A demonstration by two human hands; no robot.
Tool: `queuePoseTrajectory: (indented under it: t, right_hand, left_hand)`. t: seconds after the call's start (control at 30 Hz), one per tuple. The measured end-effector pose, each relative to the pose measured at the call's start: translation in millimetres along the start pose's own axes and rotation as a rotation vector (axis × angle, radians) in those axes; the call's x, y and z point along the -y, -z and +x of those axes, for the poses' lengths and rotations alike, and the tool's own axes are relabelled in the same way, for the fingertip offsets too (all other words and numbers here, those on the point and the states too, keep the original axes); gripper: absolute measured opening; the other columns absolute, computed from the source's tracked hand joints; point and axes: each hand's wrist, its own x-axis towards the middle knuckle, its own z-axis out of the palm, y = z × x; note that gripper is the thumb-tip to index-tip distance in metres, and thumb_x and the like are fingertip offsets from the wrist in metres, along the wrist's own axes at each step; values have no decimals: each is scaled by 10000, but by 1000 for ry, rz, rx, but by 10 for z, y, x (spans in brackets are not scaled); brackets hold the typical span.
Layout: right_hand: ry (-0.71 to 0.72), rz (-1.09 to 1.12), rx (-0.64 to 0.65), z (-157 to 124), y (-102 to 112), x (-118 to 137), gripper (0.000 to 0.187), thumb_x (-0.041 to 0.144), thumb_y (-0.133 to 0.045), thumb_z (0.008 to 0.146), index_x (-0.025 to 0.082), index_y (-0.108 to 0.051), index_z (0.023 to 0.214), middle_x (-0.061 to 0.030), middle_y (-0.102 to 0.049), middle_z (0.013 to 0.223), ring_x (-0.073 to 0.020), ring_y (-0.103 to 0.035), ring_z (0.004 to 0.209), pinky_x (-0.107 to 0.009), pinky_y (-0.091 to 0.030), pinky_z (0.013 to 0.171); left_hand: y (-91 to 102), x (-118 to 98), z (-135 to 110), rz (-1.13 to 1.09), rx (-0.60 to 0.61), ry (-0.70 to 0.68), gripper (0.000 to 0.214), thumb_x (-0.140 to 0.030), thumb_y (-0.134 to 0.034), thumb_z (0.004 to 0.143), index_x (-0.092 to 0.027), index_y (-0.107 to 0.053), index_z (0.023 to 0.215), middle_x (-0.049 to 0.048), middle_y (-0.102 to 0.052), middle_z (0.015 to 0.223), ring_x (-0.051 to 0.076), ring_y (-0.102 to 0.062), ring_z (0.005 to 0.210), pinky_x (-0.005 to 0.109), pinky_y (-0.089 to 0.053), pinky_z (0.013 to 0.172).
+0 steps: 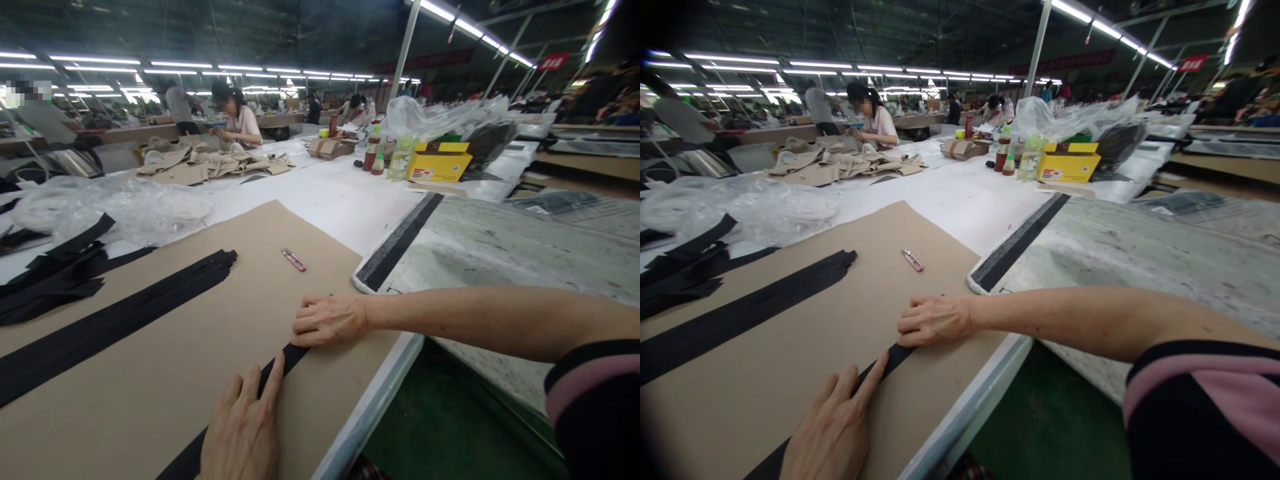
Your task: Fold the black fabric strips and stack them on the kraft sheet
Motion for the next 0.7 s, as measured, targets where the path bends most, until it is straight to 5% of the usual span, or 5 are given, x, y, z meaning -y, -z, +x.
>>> queuePoseTrajectory:
  t: [0.37, 0.53, 0.7]
  right_hand:
    - [-52, -32, 61, -261, 52, -52, 208, 193, -360, 975, 149, -558, 1023, -38, -533, 876, -141, -459, 816, -308, -284, 803]
    - [-74, -45, 49, -321, 62, -56, 211, 188, -360, 976, 148, -556, 1042, -37, -537, 876, -141, -463, 808, -310, -286, 806]
    - [-114, -9, 43, -368, 45, -52, 173, 182, -407, 955, 157, -549, 1051, -46, -545, 884, -145, -478, 815, -306, -284, 819]
  left_hand:
    - [-65, -30, 27, 59, 5, -8, 642, 43, -409, 765, -290, -487, 1308, 68, -579, 992, 217, -525, 868, 339, -421, 729]
    - [-153, -23, 85, 1, -117, -98, 542, 59, -387, 768, -210, -543, 1211, 72, -564, 1152, 203, -516, 1023, 331, -434, 827]
    - [-199, -33, 155, -125, -71, -133, 481, 78, -364, 756, -169, -532, 1134, 33, -577, 994, 166, -540, 895, 301, -452, 813]
